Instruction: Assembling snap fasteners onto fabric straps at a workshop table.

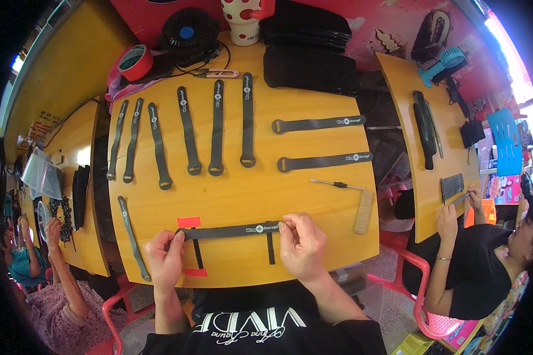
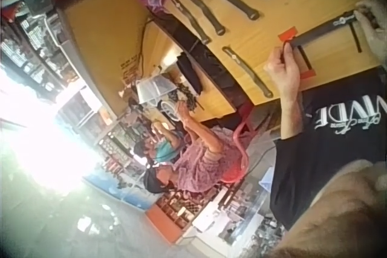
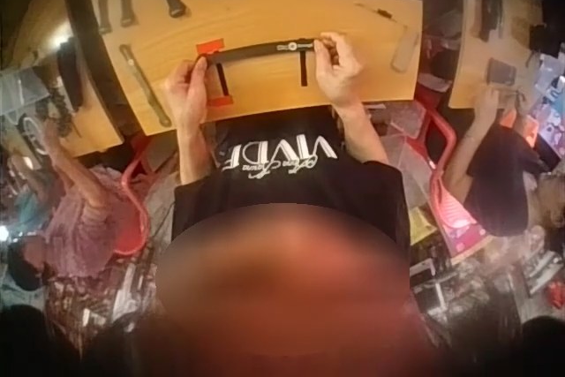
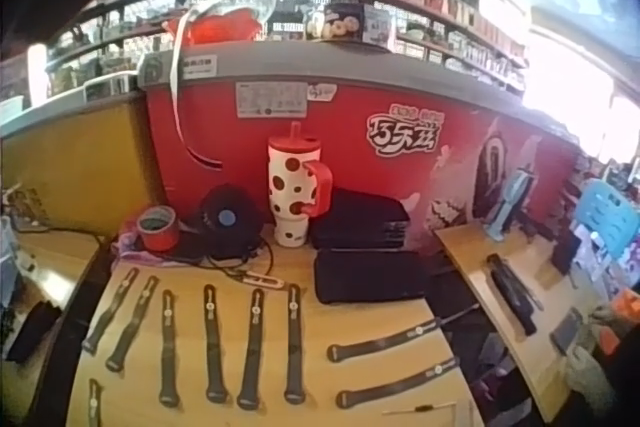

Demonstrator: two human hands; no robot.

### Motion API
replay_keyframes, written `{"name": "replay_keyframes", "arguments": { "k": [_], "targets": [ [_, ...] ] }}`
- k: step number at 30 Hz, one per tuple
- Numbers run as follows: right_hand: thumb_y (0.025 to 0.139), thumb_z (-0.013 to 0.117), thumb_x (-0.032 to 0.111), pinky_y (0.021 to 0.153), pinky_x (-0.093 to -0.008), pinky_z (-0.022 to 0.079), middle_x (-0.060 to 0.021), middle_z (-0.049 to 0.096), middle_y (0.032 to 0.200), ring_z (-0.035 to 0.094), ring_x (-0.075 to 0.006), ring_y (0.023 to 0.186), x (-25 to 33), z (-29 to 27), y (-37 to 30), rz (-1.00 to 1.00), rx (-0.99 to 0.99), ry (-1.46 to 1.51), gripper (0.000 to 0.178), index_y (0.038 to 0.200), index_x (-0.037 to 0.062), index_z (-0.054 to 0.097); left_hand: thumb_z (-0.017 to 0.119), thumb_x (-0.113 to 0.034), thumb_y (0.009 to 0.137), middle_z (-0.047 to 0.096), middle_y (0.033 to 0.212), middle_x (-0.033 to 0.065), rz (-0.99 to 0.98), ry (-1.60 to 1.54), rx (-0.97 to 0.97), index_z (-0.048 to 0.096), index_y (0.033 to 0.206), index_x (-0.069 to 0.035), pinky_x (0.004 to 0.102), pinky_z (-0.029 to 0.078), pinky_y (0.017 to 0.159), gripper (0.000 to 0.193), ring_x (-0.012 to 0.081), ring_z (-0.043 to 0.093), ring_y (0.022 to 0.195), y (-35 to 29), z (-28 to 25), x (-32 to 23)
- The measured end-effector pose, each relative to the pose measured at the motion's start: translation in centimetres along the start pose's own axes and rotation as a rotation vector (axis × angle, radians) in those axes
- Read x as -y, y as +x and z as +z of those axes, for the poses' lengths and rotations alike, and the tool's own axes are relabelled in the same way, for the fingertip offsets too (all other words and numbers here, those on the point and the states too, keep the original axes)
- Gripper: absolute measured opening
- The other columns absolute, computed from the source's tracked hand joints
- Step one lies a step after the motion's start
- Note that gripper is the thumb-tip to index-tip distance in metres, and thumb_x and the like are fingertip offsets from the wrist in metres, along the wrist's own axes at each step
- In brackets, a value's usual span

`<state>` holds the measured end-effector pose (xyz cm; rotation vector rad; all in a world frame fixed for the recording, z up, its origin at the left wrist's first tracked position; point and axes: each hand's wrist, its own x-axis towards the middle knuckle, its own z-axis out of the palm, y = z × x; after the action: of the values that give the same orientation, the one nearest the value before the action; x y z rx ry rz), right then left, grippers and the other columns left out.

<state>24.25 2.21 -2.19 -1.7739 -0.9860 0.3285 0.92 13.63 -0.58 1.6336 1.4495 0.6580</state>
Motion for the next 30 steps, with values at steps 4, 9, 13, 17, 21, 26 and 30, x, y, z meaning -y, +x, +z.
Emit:
{"name": "replay_keyframes", "arguments": {
  "k": [4, 9, 13, 17, 21, 26, 30],
  "targets": [
    [0.082, 0.067, -0.008, 0.049, -0.0183, 0.039, -0.0026, 0.058, 0.074, 0.05, -0.0042, 0.058, 0.1, 0.4, 0.1, -0.016, -0.004, -0.006, 0.015, 0.094, -0.0011, 0.06, 0.068, -0.003, 0.086, 0.047, 0.05, 0.0068, -0.003, 0.007, -0.008, 0.057, 0.069, 0.004, 0.0278, 0.029, 0.044, 0.021, 0.0095, 0.041, 0.045, 0.1, -0.4, -0.1],
    [0.082, 0.066, -0.009, 0.052, -0.0215, 0.043, -0.0056, 0.059, 0.075, 0.054, -0.009, 0.059, 0.4, 0.4, 0.1, -0.025, 0.022, -0.035, 0.016, 0.095, -0.0013, 0.06, 0.069, -0.004, 0.085, 0.049, 0.05, 0.0123, 0.053, 0.082, -0.052, 0.058, 0.068, 0.003, 0.031, 0.032, 0.043, 0.021, 0.0159, 0.045, 0.043, -0.1, -0.5, 0.1],
    [0.082, 0.065, -0.009, 0.055, -0.0243, 0.047, -0.0077, 0.06, 0.076, 0.057, -0.0124, 0.061, 0.2, -0.2, -0.4, 0.088, -0.002, -0.027, 0.015, 0.094, -0.0017, 0.06, 0.069, -0.005, 0.084, 0.052, 0.052, 0.0155, 0.059, 0.053, 0.012, 0.058, 0.068, 0.003, 0.0329, 0.036, 0.044, 0.021, 0.0222, 0.051, 0.044, 0.2, 0.1, -0.4],
    [0.082, 0.065, -0.009, 0.055, -0.0241, 0.047, -0.0071, 0.059, 0.076, 0.056, -0.0117, 0.061, 0.2, 0.0, -0.3, 0.071, 0.018, -0.04, 0.015, 0.095, -0.0016, 0.06, 0.069, -0.005, 0.084, 0.054, 0.053, 0.0159, 0.037, 0.06, 0.003, 0.058, 0.069, 0.003, 0.0323, 0.038, 0.045, 0.021, 0.0239, 0.054, 0.045, 0.0, -0.2, -0.8],
    [0.082, 0.064, -0.01, 0.055, -0.0238, 0.046, -0.0073, 0.059, 0.076, 0.057, -0.0119, 0.062, 0.3, 0.1, -0.3, 0.082, 0.03, -0.037, 0.016, 0.095, -0.0017, 0.06, 0.069, -0.005, 0.084, 0.055, 0.054, 0.0163, 0.054, 0.089, 0.0, 0.059, 0.069, 0.003, 0.0325, 0.039, 0.046, 0.02, 0.0253, 0.056, 0.046, 0.0, -0.5, -0.6],
    [0.082, 0.065, -0.009, 0.055, -0.024, 0.046, -0.0075, 0.059, 0.075, 0.056, -0.012, 0.061, 0.4, 0.0, -0.1, 0.072, 0.014, -0.057, 0.016, 0.095, -0.0017, 0.06, 0.069, -0.005, 0.084, 0.055, 0.054, 0.0163, 0.059, 0.093, 0.015, 0.059, 0.069, 0.003, 0.0327, 0.039, 0.046, 0.02, 0.0258, 0.055, 0.046, 0.2, -0.2, -0.9],
    [0.081, 0.066, -0.009, 0.054, -0.0248, 0.046, -0.0082, 0.06, 0.076, 0.058, -0.0138, 0.06, 0.5, 0.0, 0.0, 0.06, 0.021, -0.085, 0.017, 0.096, -0.0016, 0.06, 0.07, -0.005, 0.084, 0.052, 0.053, 0.0156, 0.075, 0.115, 0.019, 0.058, 0.069, 0.003, 0.033, 0.036, 0.044, 0.02, 0.0235, 0.052, 0.044, 0.2, -0.3, -0.4]
  ]
}}
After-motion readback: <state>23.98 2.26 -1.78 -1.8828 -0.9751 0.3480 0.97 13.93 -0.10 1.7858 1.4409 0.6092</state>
